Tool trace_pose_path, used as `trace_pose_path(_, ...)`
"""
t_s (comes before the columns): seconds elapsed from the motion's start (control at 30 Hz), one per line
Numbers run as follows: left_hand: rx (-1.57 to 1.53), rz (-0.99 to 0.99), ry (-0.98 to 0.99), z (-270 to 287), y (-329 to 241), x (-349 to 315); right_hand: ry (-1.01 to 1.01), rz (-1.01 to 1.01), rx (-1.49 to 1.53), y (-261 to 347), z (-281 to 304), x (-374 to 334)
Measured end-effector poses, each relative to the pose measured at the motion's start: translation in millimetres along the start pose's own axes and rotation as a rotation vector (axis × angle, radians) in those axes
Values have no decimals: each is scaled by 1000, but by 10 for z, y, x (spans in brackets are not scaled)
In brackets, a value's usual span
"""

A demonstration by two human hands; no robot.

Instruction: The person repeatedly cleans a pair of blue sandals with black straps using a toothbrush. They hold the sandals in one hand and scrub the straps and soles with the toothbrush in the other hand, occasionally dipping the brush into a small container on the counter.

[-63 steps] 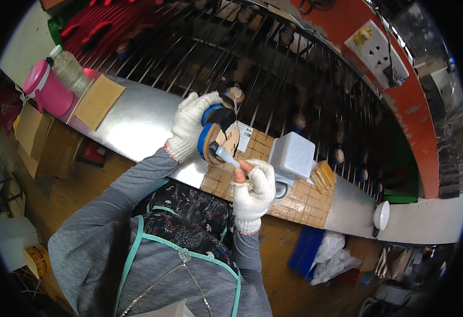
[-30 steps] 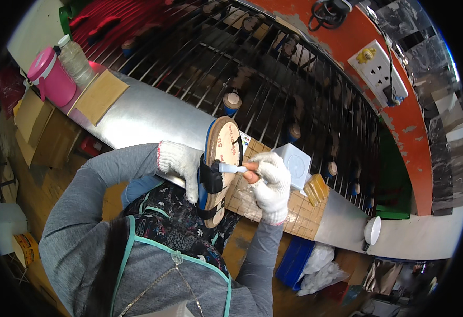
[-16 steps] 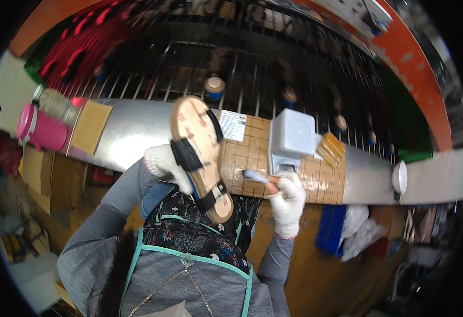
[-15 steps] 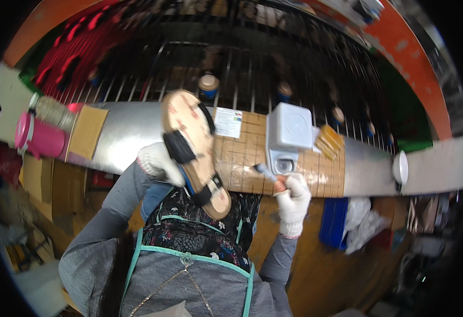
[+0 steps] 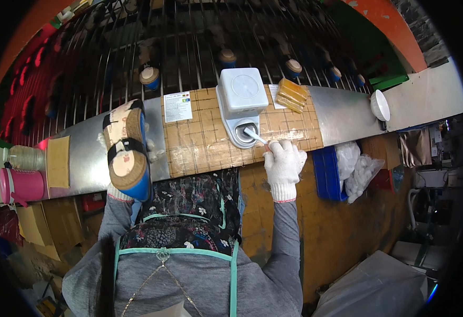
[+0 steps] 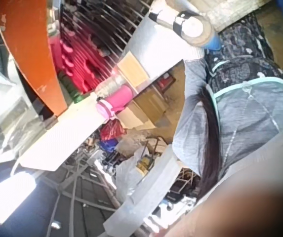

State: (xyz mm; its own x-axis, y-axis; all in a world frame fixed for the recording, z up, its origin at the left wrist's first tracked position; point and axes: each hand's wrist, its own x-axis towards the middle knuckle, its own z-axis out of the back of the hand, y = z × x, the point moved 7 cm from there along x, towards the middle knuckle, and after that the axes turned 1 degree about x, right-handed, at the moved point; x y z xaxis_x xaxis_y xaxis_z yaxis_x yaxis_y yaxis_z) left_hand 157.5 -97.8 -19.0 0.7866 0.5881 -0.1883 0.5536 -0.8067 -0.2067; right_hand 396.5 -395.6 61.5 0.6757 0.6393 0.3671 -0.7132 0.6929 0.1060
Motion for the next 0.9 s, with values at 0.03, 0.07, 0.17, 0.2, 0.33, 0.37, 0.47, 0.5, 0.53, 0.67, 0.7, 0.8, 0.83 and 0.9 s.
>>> trace_pose_path(0.03, -72, 38, 15, -4, 1, 17, 57, 17, 21, -25, -22, -2)
trace_pose_path(0.07, -99, 82, 17, -8, -8, 37, 110, -35, 64, -90, -66, -7)
trace_pose_path(0.17, 245, 181, 205, -116, -1, 80, 148, -90, 363, -231, -150, -17)
trace_pose_path(0.2, 305, 187, 223, -114, -8, 103, 217, -258, 592, -322, -267, -52)
trace_pose_path(0.33, 266, 106, 97, 13, 183, 157, 388, -598, 1200, -215, -503, -159)
trace_pose_path(0.37, 350, 142, 123, -25, 251, 157, 354, -521, 1213, -75, -454, -98)
trace_pose_path(0.47, 652, 117, 25, -132, 381, 150, 168, -328, 1131, 345, -145, 126)
trace_pose_path(0.5, 631, 101, 11, -209, 433, 130, 63, -187, 1021, 507, 53, 212)
trace_pose_path(0.53, 620, 64, 66, -339, 469, 106, -34, -36, 905, 711, 221, 287)
trace_pose_path(0.67, 702, 84, 78, -555, 497, 18, -63, 71, 941, 1239, 482, 278)
trace_pose_path(0.7, 719, 95, 64, -556, 484, -15, -16, 86, 961, 1341, 461, 274)
trace_pose_path(0.8, 877, 53, 72, -539, 357, -124, 42, 34, 996, 1496, 337, 241)
trace_pose_path(0.83, 936, 34, 93, -543, 316, -155, 45, 57, 981, 1534, 310, 248)
trace_pose_path(0.9, 1005, -24, 107, -559, 247, -217, 31, 79, 956, 1576, 279, 256)
